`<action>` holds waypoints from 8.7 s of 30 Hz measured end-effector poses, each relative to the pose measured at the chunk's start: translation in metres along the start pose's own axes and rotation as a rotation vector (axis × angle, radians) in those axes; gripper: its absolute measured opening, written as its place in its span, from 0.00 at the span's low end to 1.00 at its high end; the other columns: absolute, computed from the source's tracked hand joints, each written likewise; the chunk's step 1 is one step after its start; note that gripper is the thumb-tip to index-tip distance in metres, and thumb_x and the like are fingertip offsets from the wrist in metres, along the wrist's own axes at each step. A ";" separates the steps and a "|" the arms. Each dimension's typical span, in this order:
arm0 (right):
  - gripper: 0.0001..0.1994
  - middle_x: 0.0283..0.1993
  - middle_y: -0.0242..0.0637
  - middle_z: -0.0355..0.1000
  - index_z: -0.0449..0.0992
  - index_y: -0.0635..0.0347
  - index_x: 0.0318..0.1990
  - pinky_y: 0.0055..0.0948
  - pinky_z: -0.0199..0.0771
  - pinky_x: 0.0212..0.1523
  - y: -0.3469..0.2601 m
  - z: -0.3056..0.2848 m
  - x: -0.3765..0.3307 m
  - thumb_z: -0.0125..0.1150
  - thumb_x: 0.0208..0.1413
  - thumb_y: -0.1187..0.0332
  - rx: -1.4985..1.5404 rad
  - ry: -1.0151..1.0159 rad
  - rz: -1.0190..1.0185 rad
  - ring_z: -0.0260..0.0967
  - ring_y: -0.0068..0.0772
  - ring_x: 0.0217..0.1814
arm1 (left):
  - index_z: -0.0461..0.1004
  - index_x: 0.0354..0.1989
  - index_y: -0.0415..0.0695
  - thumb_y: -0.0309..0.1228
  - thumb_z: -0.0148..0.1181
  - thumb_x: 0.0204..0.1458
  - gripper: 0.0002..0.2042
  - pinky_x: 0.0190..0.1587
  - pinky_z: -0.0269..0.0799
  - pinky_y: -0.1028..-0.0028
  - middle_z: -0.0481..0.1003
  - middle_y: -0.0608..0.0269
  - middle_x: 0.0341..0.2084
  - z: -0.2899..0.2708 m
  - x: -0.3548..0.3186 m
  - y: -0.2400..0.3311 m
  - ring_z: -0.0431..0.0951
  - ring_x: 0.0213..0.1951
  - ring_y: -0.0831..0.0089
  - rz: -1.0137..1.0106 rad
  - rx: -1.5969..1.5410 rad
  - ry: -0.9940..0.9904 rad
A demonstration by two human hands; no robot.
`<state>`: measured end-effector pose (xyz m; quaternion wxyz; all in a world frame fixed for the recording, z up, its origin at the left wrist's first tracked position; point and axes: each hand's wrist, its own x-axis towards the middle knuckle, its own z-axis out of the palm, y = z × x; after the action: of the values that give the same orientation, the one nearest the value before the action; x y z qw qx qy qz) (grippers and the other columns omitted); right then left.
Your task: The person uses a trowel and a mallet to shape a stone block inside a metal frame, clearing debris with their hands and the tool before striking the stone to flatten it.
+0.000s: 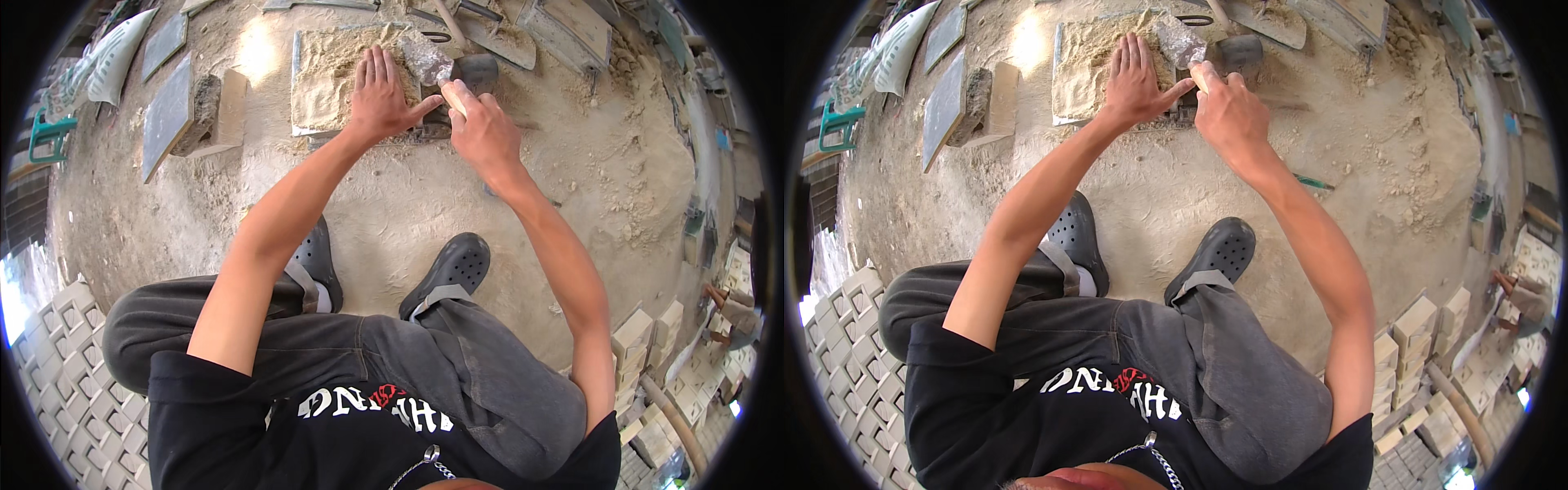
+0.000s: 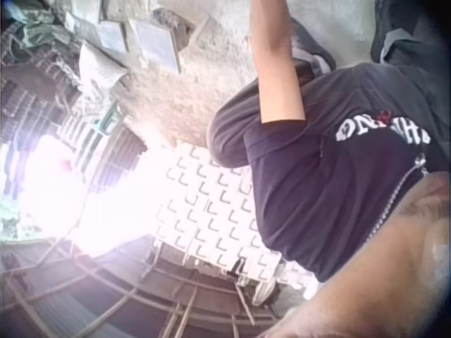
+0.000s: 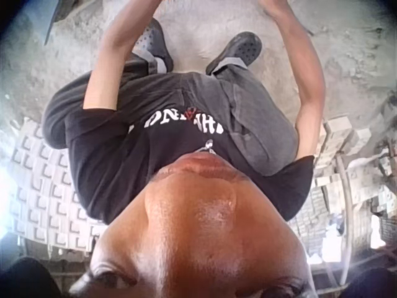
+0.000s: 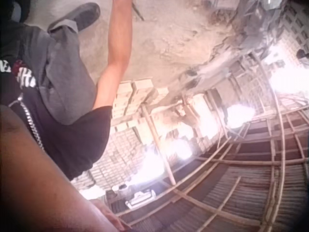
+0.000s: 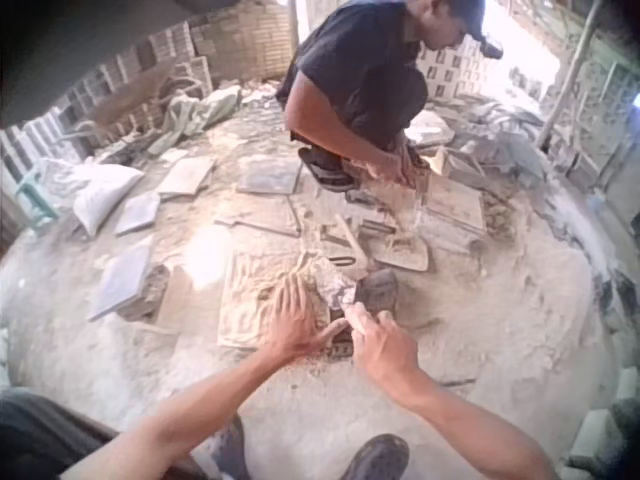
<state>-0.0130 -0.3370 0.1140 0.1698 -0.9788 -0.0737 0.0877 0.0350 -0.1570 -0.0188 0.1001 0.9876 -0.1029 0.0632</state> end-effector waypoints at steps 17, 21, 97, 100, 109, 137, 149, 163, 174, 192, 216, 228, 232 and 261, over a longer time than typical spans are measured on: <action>0.24 0.48 0.56 0.71 0.66 0.54 0.66 0.50 0.77 0.45 0.007 0.019 0.039 0.54 0.62 0.63 0.037 0.083 0.058 0.76 0.58 0.46 | 0.40 0.71 0.25 0.60 0.35 0.61 0.46 0.75 0.33 0.58 0.42 0.34 0.72 0.015 0.078 -0.023 0.38 0.75 0.47 0.035 0.052 0.021; 0.23 0.47 0.56 0.72 0.67 0.55 0.64 0.49 0.78 0.44 0.009 0.020 0.043 0.55 0.61 0.63 0.070 0.149 0.052 0.76 0.59 0.45 | 0.41 0.71 0.26 0.60 0.32 0.62 0.45 0.75 0.34 0.59 0.42 0.36 0.73 0.017 0.084 -0.020 0.39 0.75 0.49 0.027 0.024 -0.026; 0.23 0.52 0.52 0.77 0.72 0.57 0.62 0.42 0.76 0.54 -0.011 -0.004 0.077 0.51 0.62 0.59 0.242 -0.096 0.080 0.78 0.48 0.50 | 0.35 0.74 0.37 0.69 0.27 0.59 0.49 0.75 0.32 0.57 0.32 0.45 0.75 -0.021 0.051 -0.167 0.33 0.76 0.55 0.065 -0.100 -0.073; 0.24 0.49 0.53 0.78 0.70 0.59 0.64 0.39 0.78 0.50 0.007 0.004 0.085 0.50 0.61 0.60 0.218 -0.012 0.046 0.79 0.46 0.46 | 0.39 0.74 0.35 0.63 0.29 0.63 0.44 0.75 0.36 0.59 0.35 0.43 0.74 -0.030 0.061 -0.167 0.38 0.76 0.55 -0.031 -0.306 -0.018; 0.19 0.33 0.55 0.76 0.74 0.60 0.58 0.46 0.81 0.38 -0.025 0.020 0.055 0.43 0.65 0.69 0.054 -0.001 -0.223 0.80 0.50 0.38 | 0.42 0.72 0.31 0.65 0.25 0.62 0.46 0.76 0.33 0.60 0.41 0.43 0.74 -0.009 0.055 -0.177 0.39 0.75 0.53 0.129 -0.047 -0.084; 0.24 0.51 0.51 0.77 0.73 0.52 0.62 0.38 0.75 0.53 0.086 -0.015 0.030 0.51 0.61 0.56 0.449 0.059 0.261 0.77 0.48 0.50 | 0.40 0.73 0.33 0.75 0.28 0.54 0.55 0.75 0.33 0.54 0.39 0.42 0.74 0.010 0.086 -0.116 0.38 0.75 0.52 0.105 0.190 -0.113; 0.22 0.34 0.53 0.78 0.80 0.59 0.47 0.46 0.76 0.42 0.375 0.021 -0.127 0.45 0.62 0.53 0.167 0.236 1.011 0.78 0.53 0.34 | 0.42 0.74 0.35 0.60 0.38 0.63 0.43 0.75 0.32 0.58 0.40 0.44 0.74 0.013 0.090 -0.031 0.38 0.76 0.53 0.363 0.134 -0.172; 0.14 0.30 0.48 0.78 0.82 0.62 0.36 0.40 0.76 0.24 0.598 -0.012 -0.131 0.56 0.55 0.61 0.409 0.391 1.365 0.78 0.41 0.27 | 0.37 0.74 0.35 0.59 0.40 0.63 0.44 0.75 0.31 0.58 0.38 0.42 0.74 0.008 0.086 -0.042 0.36 0.76 0.52 0.306 -0.003 -0.199; 0.23 0.52 0.47 0.77 0.78 0.51 0.56 0.44 0.70 0.58 0.508 0.024 -0.144 0.49 0.62 0.49 0.051 0.560 1.045 0.72 0.53 0.57 | 0.34 0.74 0.36 0.63 0.41 0.60 0.48 0.75 0.32 0.59 0.35 0.43 0.75 -0.032 0.045 -0.043 0.33 0.76 0.50 0.454 0.076 -0.411; 0.20 0.38 0.41 0.78 0.74 0.48 0.62 0.36 0.78 0.34 0.050 0.021 -0.061 0.57 0.63 0.60 0.204 0.264 0.105 0.78 0.38 0.36 | 0.39 0.76 0.48 0.54 0.30 0.68 0.33 0.75 0.36 0.60 0.40 0.54 0.75 -0.043 0.088 -0.197 0.41 0.75 0.61 0.464 0.019 -0.192; 0.27 0.56 0.53 0.74 0.73 0.55 0.60 0.43 0.70 0.58 0.176 0.057 -0.082 0.57 0.57 0.50 0.167 0.386 0.958 0.72 0.53 0.59 | 0.36 0.74 0.35 0.64 0.28 0.62 0.46 0.76 0.31 0.65 0.39 0.48 0.75 -0.047 0.052 -0.103 0.37 0.76 0.59 0.687 0.212 -0.346; 0.33 0.54 0.58 0.73 0.65 0.59 0.66 0.44 0.71 0.56 0.332 0.111 -0.106 0.58 0.57 0.48 0.171 0.303 0.956 0.73 0.53 0.57 | 0.39 0.73 0.32 0.66 0.36 0.59 0.49 0.76 0.33 0.63 0.42 0.44 0.74 -0.056 0.024 -0.100 0.39 0.76 0.56 0.548 0.153 -0.342; 0.31 0.59 0.59 0.70 0.61 0.62 0.66 0.46 0.68 0.61 0.337 0.110 -0.087 0.56 0.59 0.54 0.119 0.086 0.929 0.68 0.56 0.63 | 0.38 0.73 0.31 0.71 0.36 0.55 0.54 0.76 0.33 0.59 0.40 0.41 0.74 -0.058 0.026 -0.095 0.37 0.75 0.51 0.491 0.193 -0.418; 0.12 0.74 0.33 0.54 0.84 0.40 0.46 0.50 0.44 0.74 0.134 0.090 0.275 0.56 0.59 0.64 -1.101 -0.099 -0.849 0.45 0.41 0.77 | 0.35 0.74 0.33 0.74 0.23 0.55 0.54 0.76 0.28 0.61 0.38 0.46 0.75 -0.033 0.024 -0.026 0.36 0.76 0.56 0.114 0.027 -0.240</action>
<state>0.2521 -0.3853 -0.0565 -0.3354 -0.8039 -0.4912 0.0083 0.0602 -0.1292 0.0118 0.0699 0.9819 -0.1693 -0.0482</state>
